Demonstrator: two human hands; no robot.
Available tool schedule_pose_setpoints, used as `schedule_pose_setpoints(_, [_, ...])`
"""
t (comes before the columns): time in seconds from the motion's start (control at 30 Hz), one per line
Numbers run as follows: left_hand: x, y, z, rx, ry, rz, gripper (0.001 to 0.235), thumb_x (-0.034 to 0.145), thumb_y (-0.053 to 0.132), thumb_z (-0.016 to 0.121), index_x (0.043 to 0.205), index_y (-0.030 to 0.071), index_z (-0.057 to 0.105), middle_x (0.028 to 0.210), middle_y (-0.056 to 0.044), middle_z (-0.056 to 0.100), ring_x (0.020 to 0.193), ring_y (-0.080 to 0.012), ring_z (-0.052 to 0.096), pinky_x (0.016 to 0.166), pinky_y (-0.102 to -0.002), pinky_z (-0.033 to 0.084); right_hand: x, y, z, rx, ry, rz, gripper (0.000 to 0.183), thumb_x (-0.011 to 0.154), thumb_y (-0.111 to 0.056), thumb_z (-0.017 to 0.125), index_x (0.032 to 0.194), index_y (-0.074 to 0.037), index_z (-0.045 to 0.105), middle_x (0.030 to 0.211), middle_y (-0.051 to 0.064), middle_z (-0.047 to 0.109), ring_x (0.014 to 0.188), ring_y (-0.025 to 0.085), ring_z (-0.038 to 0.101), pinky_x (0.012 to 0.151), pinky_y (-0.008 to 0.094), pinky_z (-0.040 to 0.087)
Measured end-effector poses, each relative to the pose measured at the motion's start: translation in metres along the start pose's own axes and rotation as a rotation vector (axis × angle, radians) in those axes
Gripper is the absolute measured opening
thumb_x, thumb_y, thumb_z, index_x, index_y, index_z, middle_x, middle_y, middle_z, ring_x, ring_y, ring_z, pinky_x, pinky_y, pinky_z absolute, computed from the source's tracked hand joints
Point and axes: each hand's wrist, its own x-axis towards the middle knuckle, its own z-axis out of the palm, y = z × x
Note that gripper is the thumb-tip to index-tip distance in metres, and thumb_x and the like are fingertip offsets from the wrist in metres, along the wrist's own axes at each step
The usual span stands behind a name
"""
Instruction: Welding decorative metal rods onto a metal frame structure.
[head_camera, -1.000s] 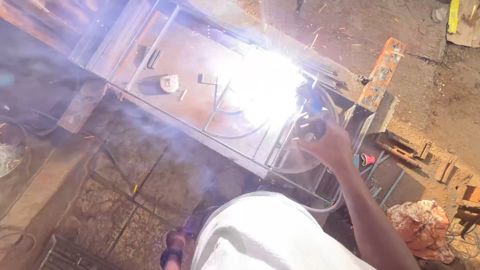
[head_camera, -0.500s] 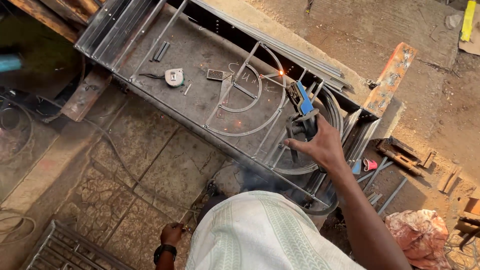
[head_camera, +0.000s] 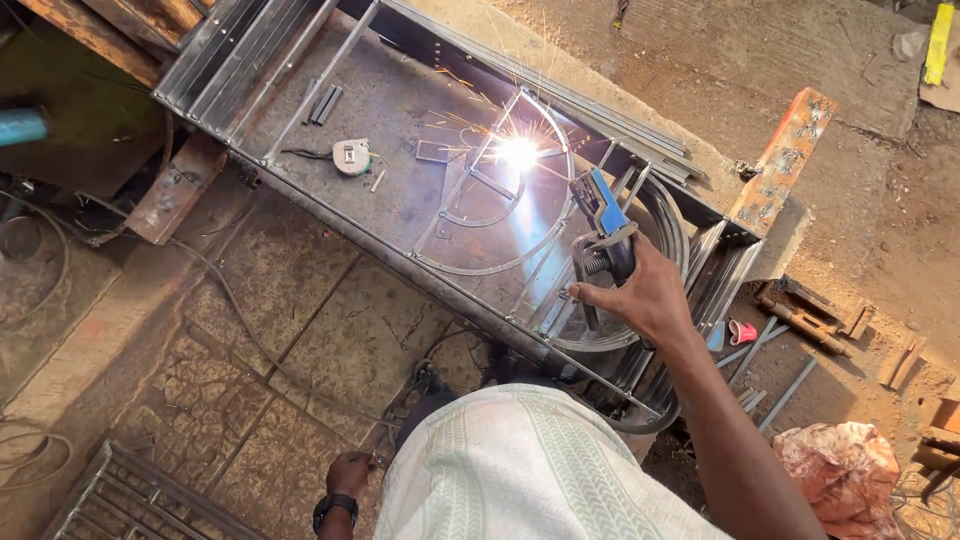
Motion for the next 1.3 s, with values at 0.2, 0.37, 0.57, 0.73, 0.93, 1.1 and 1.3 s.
schedule_pose_setpoints(0.2, [-0.012, 0.022, -0.010, 0.079, -0.002, -0.051, 0.036, 0.087, 0.033, 0.074, 0.104, 0.002, 0.079, 0.085, -0.011, 0.082, 0.071, -0.0225, 0.075, 0.069, -0.037, 0.057, 0.000, -0.003, 0.000, -0.031, -0.015, 0.053, 0.102, 0.051, -0.053, 0.094, 0.132, -0.003, 0.058, 0.116, 0.018, 0.072, 0.109, 0.036, 0.070, 0.104, 0.050, 0.052])
schedule_pose_setpoints(0.37, [-0.006, 0.019, -0.010, 0.009, -0.018, -0.121, 0.035, 0.092, 0.029, 0.074, 0.111, -0.001, 0.074, 0.091, -0.010, 0.082, 0.074, -0.0183, 0.075, 0.069, -0.036, 0.058, -0.001, -0.010, -0.003, -0.017, -0.026, 0.058, 0.101, 0.051, -0.054, 0.094, 0.131, -0.004, 0.059, 0.116, 0.017, 0.073, 0.109, 0.036, 0.071, 0.104, 0.049, 0.052])
schedule_pose_setpoints(0.57, [-0.018, 0.024, -0.014, 0.007, -0.055, -0.185, 0.032, 0.094, 0.030, 0.073, 0.105, 0.000, 0.076, 0.089, -0.011, 0.082, 0.072, -0.0198, 0.074, 0.065, -0.035, 0.057, 0.005, 0.001, -0.003, -0.069, -0.041, 0.044, 0.110, 0.051, -0.057, 0.094, 0.135, 0.001, 0.054, 0.118, 0.022, 0.070, 0.111, 0.038, 0.069, 0.106, 0.050, 0.050])
schedule_pose_setpoints(0.73, [-0.011, 0.012, -0.010, -0.016, -0.041, -0.111, 0.028, 0.091, 0.028, 0.074, 0.099, 0.001, 0.078, 0.086, -0.010, 0.082, 0.072, -0.0175, 0.075, 0.065, -0.033, 0.056, 0.009, 0.004, -0.005, -0.069, -0.077, 0.114, 0.110, 0.050, -0.060, 0.092, 0.135, 0.001, 0.055, 0.117, 0.021, 0.071, 0.111, 0.038, 0.070, 0.106, 0.050, 0.052])
schedule_pose_setpoints(0.93, [-0.007, 0.011, -0.013, -0.076, -0.042, -0.060, 0.026, 0.089, 0.024, 0.074, 0.100, 0.001, 0.079, 0.084, -0.009, 0.081, 0.073, -0.0165, 0.076, 0.063, -0.032, 0.056, 0.008, 0.004, -0.010, -0.016, -0.046, 0.061, 0.101, 0.055, -0.056, 0.092, 0.131, 0.000, 0.059, 0.117, 0.021, 0.072, 0.109, 0.036, 0.070, 0.105, 0.047, 0.052])
schedule_pose_setpoints(1.1, [-0.023, 0.026, -0.021, 0.277, 0.005, -0.006, 0.034, 0.092, 0.035, 0.075, 0.100, 0.003, 0.084, 0.085, -0.012, 0.079, 0.075, -0.0231, 0.073, 0.074, -0.038, 0.055, -0.008, -0.024, -0.020, 0.169, 0.003, 0.099, 0.084, 0.056, -0.048, 0.085, 0.125, -0.006, 0.061, 0.115, 0.015, 0.076, 0.107, 0.032, 0.073, 0.096, 0.047, 0.055])
schedule_pose_setpoints(1.3, [-0.040, 0.045, -0.030, 0.070, -0.064, -0.173, 0.035, 0.095, 0.033, 0.069, 0.116, 0.007, 0.075, 0.100, -0.008, 0.080, 0.086, -0.0248, 0.075, 0.081, -0.043, 0.060, -0.037, -0.019, -0.021, -0.027, -0.115, 0.076, 0.089, 0.054, -0.052, 0.092, 0.125, -0.008, 0.061, 0.119, 0.017, 0.070, 0.115, 0.036, 0.065, 0.102, 0.056, 0.052])
